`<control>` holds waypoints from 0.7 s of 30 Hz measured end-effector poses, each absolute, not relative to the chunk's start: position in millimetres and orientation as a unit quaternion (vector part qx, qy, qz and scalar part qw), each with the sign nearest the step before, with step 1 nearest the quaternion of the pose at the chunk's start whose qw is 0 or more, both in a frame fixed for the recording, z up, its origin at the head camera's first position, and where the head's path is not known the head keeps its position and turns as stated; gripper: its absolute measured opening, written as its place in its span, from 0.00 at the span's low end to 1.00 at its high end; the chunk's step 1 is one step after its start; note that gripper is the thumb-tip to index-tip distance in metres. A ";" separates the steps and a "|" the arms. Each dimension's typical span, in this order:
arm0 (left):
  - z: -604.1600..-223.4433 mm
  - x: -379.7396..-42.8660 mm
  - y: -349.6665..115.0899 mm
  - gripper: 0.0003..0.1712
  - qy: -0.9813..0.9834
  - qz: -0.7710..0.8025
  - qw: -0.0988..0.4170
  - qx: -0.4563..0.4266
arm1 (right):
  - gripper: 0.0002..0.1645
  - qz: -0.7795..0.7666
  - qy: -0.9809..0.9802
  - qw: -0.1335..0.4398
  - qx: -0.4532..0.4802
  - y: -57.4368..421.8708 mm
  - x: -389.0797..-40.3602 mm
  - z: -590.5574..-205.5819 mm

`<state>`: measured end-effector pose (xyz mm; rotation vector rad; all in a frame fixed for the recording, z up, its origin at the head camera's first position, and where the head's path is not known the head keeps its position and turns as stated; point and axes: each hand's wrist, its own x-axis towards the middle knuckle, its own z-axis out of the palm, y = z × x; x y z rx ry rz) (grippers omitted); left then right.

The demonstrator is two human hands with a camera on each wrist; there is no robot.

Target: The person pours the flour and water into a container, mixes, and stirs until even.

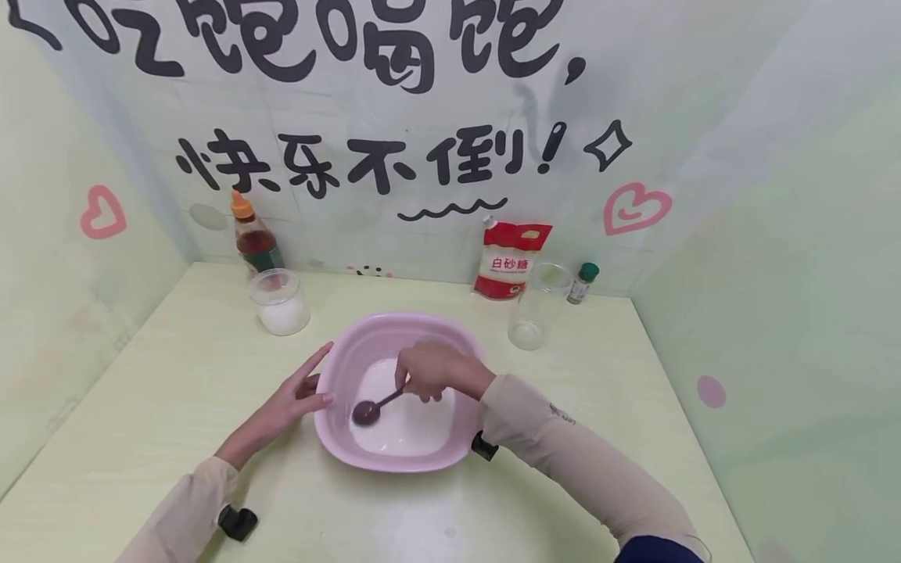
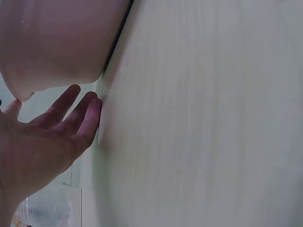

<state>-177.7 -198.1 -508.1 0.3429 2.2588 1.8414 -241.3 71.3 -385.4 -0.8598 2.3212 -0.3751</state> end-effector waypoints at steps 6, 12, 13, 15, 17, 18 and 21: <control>-508.4 -177.2 -201.0 0.49 0.760 0.630 0.103 0.122 | 0.10 -0.082 0.890 0.309 -0.326 88.0 -223.9 -376.2; -508.2 -177.4 -202.9 0.49 0.768 0.621 0.101 0.119 | 0.08 -0.031 0.917 0.288 -0.275 116.7 -230.4 -358.1; -508.3 -177.6 -203.0 0.48 0.769 0.620 0.101 0.119 | 0.08 -0.026 0.922 0.284 -0.262 120.3 -233.8 -355.4; -508.4 -177.9 -202.8 0.49 0.767 0.622 0.101 0.120 | 0.08 -0.010 0.933 0.262 -0.245 125.3 -241.7 -352.8; -508.7 -178.0 -202.5 0.49 0.765 0.624 0.103 0.122 | 0.09 0.003 0.944 0.227 -0.238 127.2 -249.4 -353.2; -508.8 -178.0 -202.3 0.49 0.763 0.626 0.104 0.123 | 0.09 0.006 0.949 0.208 -0.237 127.3 -253.2 -354.4; -509.1 -177.7 -201.7 0.49 0.762 0.627 0.106 0.125 | 0.11 0.002 0.956 0.161 -0.244 123.8 -263.0 -361.7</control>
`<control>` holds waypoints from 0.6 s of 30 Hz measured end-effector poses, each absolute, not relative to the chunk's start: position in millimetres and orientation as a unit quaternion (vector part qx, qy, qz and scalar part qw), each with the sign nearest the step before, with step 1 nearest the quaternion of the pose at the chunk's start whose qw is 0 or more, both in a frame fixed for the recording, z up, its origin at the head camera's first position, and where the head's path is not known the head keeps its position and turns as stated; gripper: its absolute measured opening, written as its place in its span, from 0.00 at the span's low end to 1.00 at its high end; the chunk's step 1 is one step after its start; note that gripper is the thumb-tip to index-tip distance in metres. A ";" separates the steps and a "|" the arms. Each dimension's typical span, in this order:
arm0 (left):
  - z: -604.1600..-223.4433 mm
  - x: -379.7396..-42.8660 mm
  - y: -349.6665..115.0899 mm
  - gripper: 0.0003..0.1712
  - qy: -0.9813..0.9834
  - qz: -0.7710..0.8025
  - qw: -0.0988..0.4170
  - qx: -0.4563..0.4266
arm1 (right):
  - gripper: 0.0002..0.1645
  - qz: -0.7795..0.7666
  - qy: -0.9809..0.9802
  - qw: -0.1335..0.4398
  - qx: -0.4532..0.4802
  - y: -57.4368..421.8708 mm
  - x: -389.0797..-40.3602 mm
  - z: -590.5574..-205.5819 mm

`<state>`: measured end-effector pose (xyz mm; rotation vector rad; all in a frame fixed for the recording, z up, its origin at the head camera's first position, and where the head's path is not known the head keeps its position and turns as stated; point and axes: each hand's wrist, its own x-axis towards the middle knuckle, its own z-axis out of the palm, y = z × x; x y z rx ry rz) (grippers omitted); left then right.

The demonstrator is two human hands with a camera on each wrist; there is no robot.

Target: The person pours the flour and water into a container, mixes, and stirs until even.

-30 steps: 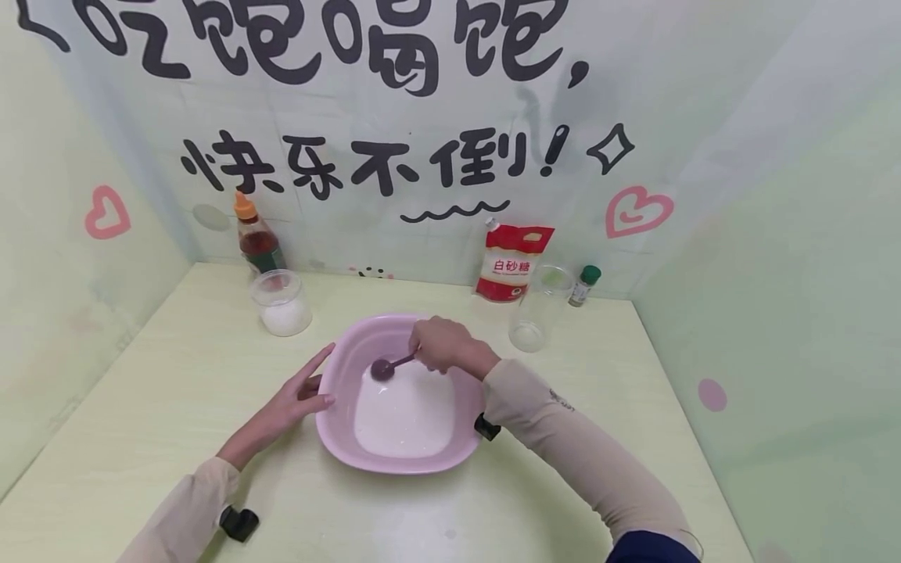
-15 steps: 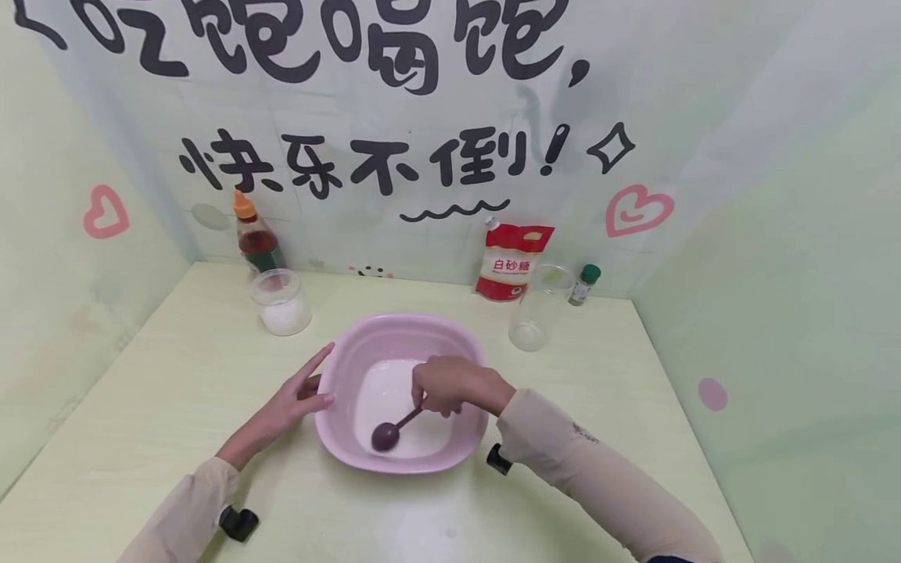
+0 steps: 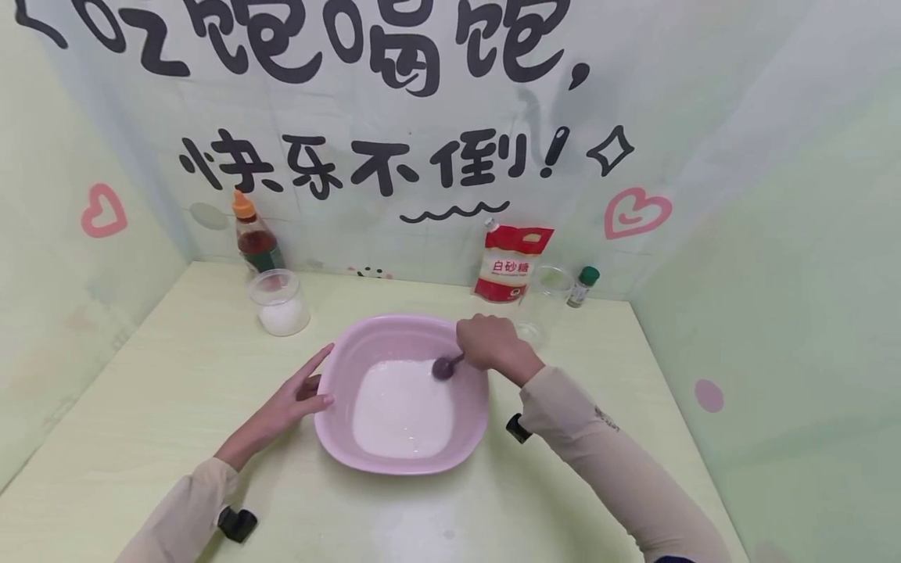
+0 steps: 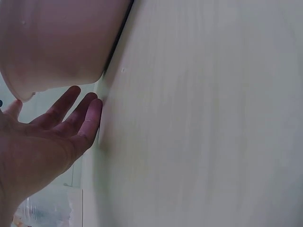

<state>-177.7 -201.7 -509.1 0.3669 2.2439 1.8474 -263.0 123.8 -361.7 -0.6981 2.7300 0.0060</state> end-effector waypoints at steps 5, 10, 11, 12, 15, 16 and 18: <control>-508.6 -178.4 -201.7 0.49 0.760 0.629 0.104 0.125 | 0.12 -0.038 0.957 0.142 -0.249 107.1 -274.0 -371.9; -510.8 -178.3 -202.4 0.50 0.754 0.636 0.104 0.126 | 0.13 -0.074 0.941 0.161 -0.289 84.2 -274.8 -382.5; -511.2 -177.9 -202.4 0.50 0.753 0.637 0.105 0.125 | 0.13 -0.078 0.933 0.166 -0.309 80.2 -273.1 -384.8; -511.5 -177.4 -202.4 0.51 0.754 0.636 0.106 0.124 | 0.13 -0.082 0.924 0.173 -0.331 76.8 -270.7 -386.9; -511.8 -176.3 -202.1 0.52 0.756 0.634 0.107 0.119 | 0.11 -0.087 0.898 0.188 -0.388 70.6 -260.7 -390.8; -511.4 -176.1 -201.9 0.52 0.756 0.635 0.107 0.116 | 0.11 -0.086 0.890 0.198 -0.402 69.8 -256.6 -390.6; -510.4 -176.0 -201.7 0.52 0.757 0.635 0.107 0.111 | 0.11 -0.084 0.878 0.225 -0.413 70.3 -248.2 -389.7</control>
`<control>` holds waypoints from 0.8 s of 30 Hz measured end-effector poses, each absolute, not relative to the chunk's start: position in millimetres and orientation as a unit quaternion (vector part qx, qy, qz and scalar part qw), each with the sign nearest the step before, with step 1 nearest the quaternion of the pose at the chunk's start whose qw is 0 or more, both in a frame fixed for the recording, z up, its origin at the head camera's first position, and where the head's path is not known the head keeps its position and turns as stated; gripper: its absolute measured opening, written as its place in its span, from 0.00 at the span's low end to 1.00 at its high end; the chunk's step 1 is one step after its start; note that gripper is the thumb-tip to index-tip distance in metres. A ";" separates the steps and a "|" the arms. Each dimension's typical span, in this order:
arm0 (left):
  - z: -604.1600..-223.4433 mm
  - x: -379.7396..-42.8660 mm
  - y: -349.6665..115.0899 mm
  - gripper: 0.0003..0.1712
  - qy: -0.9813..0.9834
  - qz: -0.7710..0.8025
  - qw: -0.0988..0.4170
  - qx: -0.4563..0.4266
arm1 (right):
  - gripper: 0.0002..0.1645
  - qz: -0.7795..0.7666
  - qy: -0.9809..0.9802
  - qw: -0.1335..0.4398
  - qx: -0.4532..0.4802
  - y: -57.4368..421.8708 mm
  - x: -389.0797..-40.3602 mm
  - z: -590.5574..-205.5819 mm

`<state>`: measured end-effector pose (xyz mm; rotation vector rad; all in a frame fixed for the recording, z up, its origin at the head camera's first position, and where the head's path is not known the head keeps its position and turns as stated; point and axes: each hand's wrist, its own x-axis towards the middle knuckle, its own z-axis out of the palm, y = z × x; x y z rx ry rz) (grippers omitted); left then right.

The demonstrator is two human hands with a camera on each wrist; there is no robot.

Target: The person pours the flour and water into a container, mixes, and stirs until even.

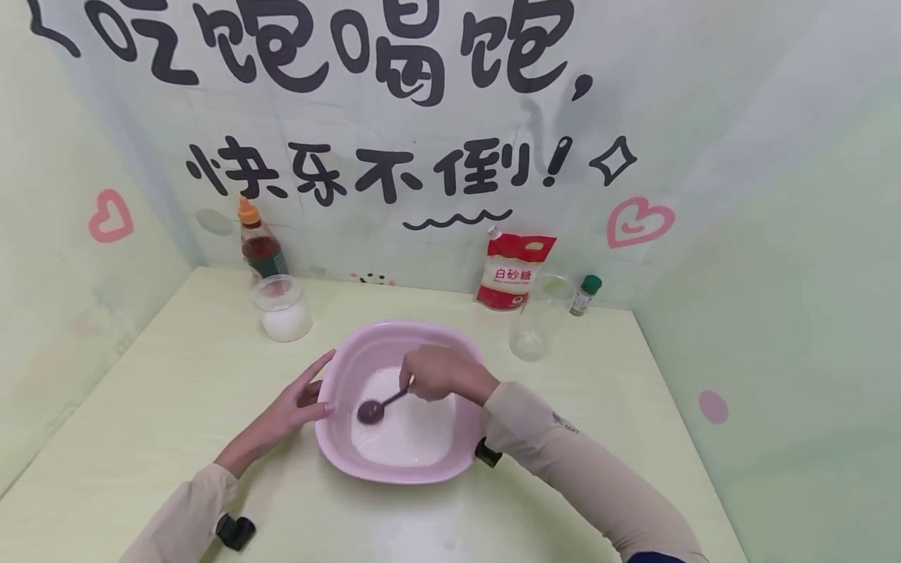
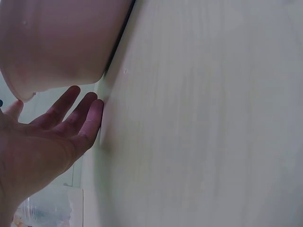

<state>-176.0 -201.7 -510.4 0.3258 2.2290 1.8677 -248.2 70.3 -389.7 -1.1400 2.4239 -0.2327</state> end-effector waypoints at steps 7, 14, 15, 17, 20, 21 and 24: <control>-509.8 -175.0 -200.2 0.51 0.751 0.641 0.114 0.112 | 0.10 -0.058 0.876 0.299 -0.374 94.3 -231.1 -377.7; -508.2 -174.2 -200.8 0.51 0.756 0.636 0.112 0.104 | 0.08 -0.070 0.905 0.333 -0.256 126.4 -252.0 -361.2; -508.1 -174.2 -200.7 0.51 0.756 0.636 0.112 0.103 | 0.09 -0.070 0.910 0.329 -0.243 128.7 -255.9 -359.3; -508.1 -174.3 -200.4 0.51 0.755 0.637 0.112 0.104 | 0.09 -0.073 0.921 0.313 -0.218 130.7 -263.1 -356.5; -508.1 -174.3 -199.6 0.51 0.755 0.638 0.112 0.105 | 0.11 -0.073 0.932 0.285 -0.210 129.0 -272.6 -356.7; -508.0 -174.3 -199.3 0.51 0.755 0.637 0.112 0.106 | 0.11 -0.074 0.934 0.277 -0.215 126.9 -274.7 -357.4; -507.4 -174.7 -198.6 0.51 0.754 0.639 0.111 0.105 | 0.11 -0.072 0.933 0.263 -0.235 117.6 -278.3 -360.5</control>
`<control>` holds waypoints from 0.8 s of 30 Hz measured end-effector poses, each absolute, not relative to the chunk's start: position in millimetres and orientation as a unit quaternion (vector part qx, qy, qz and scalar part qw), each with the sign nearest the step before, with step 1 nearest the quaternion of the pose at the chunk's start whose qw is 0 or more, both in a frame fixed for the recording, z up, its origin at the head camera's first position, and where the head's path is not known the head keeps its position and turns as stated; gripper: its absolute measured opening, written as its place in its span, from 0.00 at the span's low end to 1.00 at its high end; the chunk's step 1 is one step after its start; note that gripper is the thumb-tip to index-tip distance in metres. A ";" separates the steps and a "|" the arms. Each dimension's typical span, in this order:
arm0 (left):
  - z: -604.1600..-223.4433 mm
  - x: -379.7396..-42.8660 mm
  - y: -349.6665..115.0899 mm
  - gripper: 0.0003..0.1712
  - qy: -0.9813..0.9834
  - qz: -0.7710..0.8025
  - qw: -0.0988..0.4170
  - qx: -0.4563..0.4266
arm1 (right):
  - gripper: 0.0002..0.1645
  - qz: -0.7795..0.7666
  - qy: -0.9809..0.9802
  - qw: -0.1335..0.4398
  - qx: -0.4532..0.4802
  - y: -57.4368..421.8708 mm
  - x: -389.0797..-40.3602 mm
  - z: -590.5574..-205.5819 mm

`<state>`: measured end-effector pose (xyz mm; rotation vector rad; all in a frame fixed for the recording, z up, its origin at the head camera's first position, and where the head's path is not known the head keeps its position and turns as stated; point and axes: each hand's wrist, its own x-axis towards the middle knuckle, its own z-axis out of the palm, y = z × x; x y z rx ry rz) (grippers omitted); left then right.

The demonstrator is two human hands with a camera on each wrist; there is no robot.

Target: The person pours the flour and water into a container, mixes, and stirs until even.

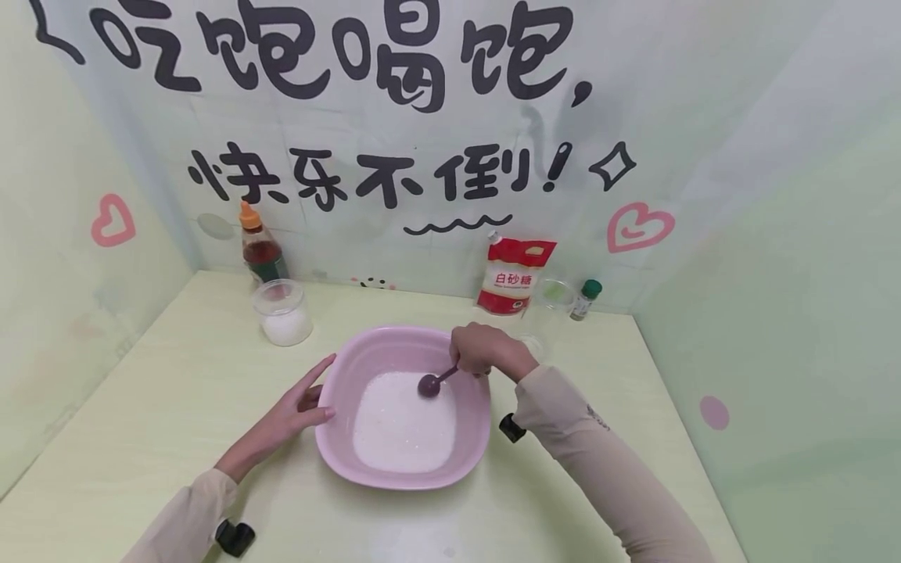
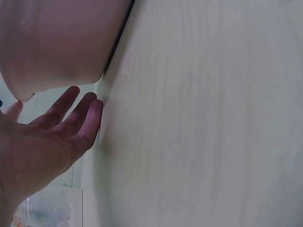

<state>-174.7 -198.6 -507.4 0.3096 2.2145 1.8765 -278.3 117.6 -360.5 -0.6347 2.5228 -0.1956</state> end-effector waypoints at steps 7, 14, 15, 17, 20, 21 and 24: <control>-507.6 -175.6 -198.6 0.51 0.757 0.636 0.106 0.102 | 0.10 -0.076 0.911 0.250 -0.320 85.5 -269.8 -371.8; -510.5 -174.2 -197.6 0.52 0.758 0.636 0.105 0.106 | 0.10 -0.060 0.872 0.256 -0.412 66.2 -243.1 -381.2; -510.6 -174.0 -197.5 0.52 0.758 0.634 0.105 0.109 | 0.10 -0.057 0.868 0.264 -0.417 67.0 -239.4 -380.8; -510.2 -173.8 -197.4 0.51 0.757 0.636 0.107 0.108 | 0.10 -0.054 0.865 0.286 -0.410 72.0 -233.4 -378.0; -509.9 -174.8 -198.4 0.51 0.756 0.636 0.106 0.115 | 0.08 -0.039 0.874 0.303 -0.378 86.8 -231.5 -372.4; -509.7 -175.3 -198.7 0.51 0.754 0.638 0.107 0.117 | 0.07 -0.034 0.880 0.305 -0.361 92.7 -232.3 -370.4; -509.7 -176.2 -200.2 0.51 0.751 0.641 0.108 0.119 | 0.07 -0.028 0.898 0.317 -0.302 108.8 -239.1 -363.7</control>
